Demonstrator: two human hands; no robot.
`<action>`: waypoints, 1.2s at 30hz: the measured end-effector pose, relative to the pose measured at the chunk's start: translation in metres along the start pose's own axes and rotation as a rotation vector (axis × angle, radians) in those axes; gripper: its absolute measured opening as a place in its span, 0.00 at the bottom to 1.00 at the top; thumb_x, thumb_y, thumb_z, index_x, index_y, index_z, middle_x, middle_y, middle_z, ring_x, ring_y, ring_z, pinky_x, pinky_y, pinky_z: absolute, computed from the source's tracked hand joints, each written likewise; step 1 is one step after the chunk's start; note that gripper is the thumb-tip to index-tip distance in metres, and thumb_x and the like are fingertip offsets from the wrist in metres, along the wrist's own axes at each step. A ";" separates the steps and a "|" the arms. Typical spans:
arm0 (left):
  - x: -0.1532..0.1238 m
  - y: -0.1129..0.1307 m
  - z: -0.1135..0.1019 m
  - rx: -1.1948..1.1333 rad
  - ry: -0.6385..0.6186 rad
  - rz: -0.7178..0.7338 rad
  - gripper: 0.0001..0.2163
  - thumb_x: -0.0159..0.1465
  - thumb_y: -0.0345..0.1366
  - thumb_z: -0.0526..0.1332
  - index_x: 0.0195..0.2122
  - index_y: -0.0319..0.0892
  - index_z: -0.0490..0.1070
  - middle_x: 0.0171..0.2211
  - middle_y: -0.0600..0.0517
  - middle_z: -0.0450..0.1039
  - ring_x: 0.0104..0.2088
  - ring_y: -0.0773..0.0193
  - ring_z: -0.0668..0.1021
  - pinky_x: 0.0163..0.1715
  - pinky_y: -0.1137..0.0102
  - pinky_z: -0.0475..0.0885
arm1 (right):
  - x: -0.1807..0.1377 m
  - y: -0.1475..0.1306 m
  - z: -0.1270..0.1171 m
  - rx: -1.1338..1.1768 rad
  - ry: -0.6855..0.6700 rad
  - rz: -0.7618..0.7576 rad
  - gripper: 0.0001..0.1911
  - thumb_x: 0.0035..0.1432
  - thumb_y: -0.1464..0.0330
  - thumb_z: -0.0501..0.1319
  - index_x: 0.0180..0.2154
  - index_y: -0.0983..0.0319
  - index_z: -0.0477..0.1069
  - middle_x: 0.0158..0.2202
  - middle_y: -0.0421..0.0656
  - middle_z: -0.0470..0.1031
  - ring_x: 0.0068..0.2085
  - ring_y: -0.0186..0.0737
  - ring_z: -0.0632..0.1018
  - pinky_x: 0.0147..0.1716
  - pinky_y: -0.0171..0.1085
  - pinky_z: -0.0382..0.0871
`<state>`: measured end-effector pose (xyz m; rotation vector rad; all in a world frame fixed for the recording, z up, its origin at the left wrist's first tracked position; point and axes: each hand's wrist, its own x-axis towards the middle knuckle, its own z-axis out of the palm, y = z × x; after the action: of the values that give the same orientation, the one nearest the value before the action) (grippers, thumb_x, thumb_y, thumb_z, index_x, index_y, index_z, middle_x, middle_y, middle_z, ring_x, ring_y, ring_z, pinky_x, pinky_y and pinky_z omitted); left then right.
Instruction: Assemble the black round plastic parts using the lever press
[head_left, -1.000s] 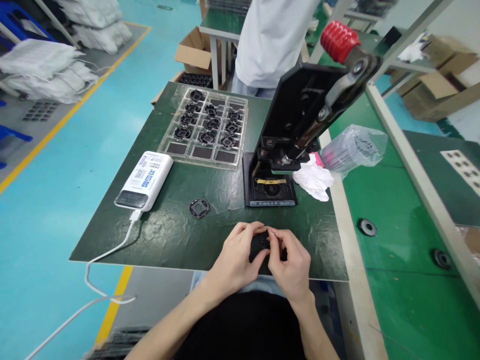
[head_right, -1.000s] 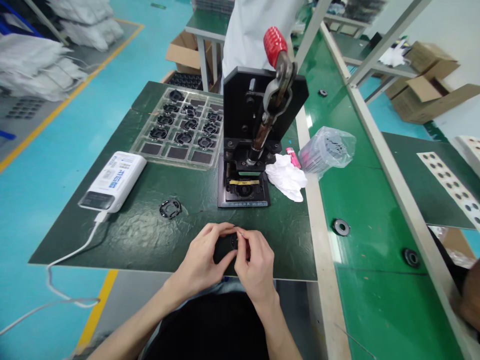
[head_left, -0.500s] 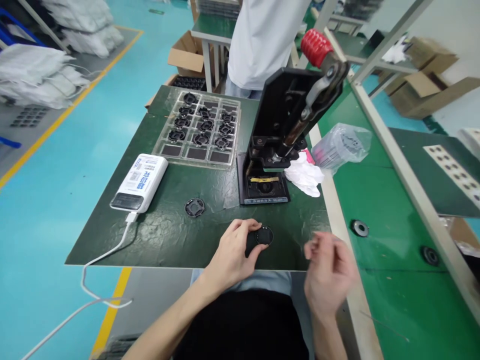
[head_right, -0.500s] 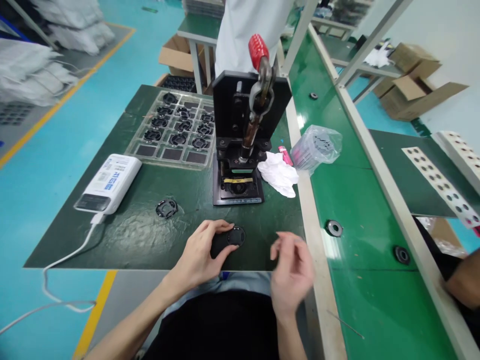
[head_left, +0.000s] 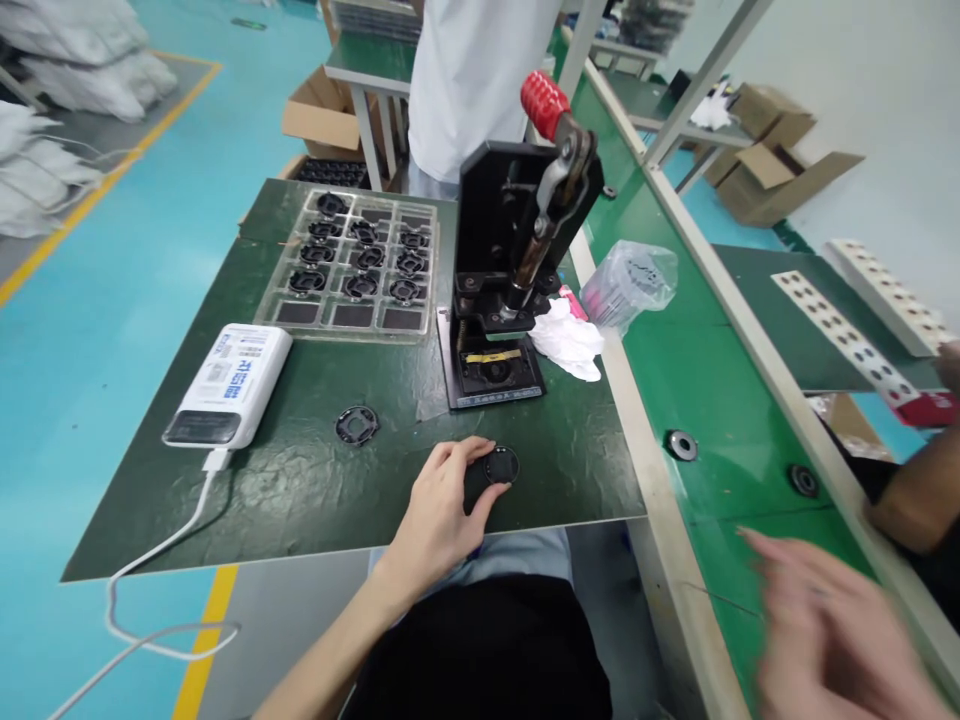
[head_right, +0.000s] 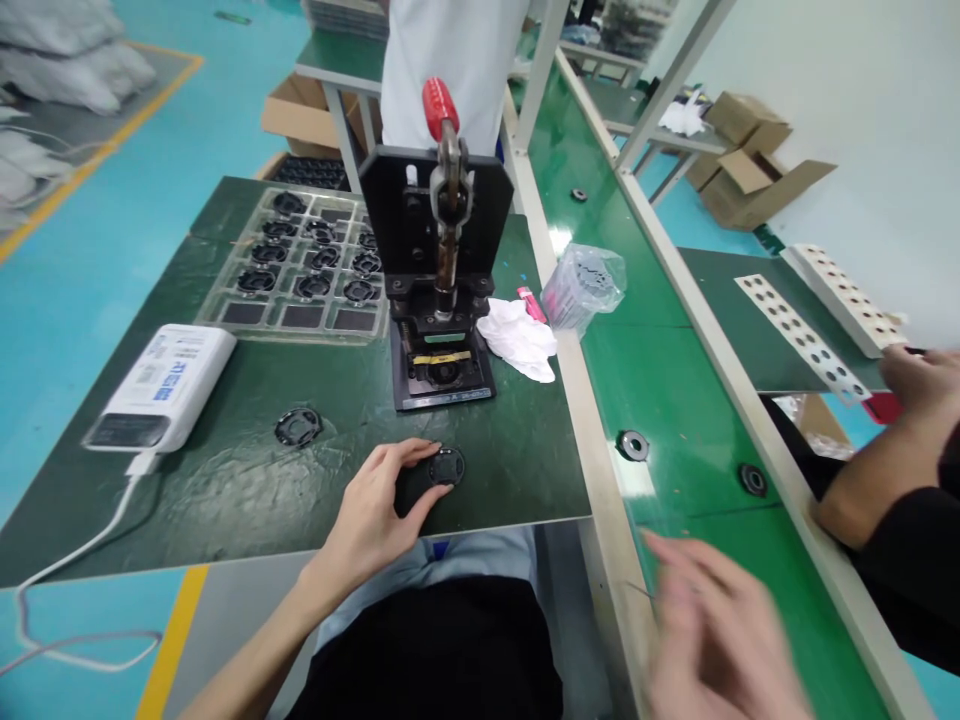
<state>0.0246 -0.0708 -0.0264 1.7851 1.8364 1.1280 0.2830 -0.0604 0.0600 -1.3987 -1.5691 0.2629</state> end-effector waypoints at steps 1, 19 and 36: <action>0.000 0.000 0.000 -0.004 0.002 -0.007 0.19 0.66 0.33 0.66 0.56 0.46 0.63 0.48 0.47 0.78 0.48 0.54 0.80 0.47 0.57 0.80 | -0.004 -0.001 0.024 0.047 -0.048 -0.005 0.07 0.64 0.70 0.66 0.41 0.56 0.82 0.40 0.47 0.80 0.40 0.44 0.80 0.38 0.43 0.76; -0.003 -0.001 0.001 -0.072 -0.014 -0.018 0.21 0.64 0.26 0.65 0.56 0.46 0.62 0.48 0.46 0.76 0.49 0.53 0.79 0.48 0.58 0.80 | -0.019 -0.002 0.156 0.228 -0.458 -0.097 0.08 0.66 0.67 0.64 0.42 0.58 0.84 0.38 0.45 0.79 0.39 0.39 0.80 0.37 0.38 0.78; -0.005 -0.004 0.004 -0.118 -0.029 -0.035 0.22 0.64 0.27 0.66 0.56 0.45 0.61 0.49 0.47 0.76 0.51 0.54 0.76 0.50 0.59 0.78 | -0.019 -0.004 0.154 0.195 -0.477 -0.086 0.08 0.66 0.67 0.64 0.41 0.59 0.83 0.39 0.45 0.79 0.40 0.38 0.81 0.37 0.36 0.78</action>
<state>0.0258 -0.0739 -0.0329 1.6879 1.7397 1.1659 0.1614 -0.0130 -0.0232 -1.1636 -1.9236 0.7196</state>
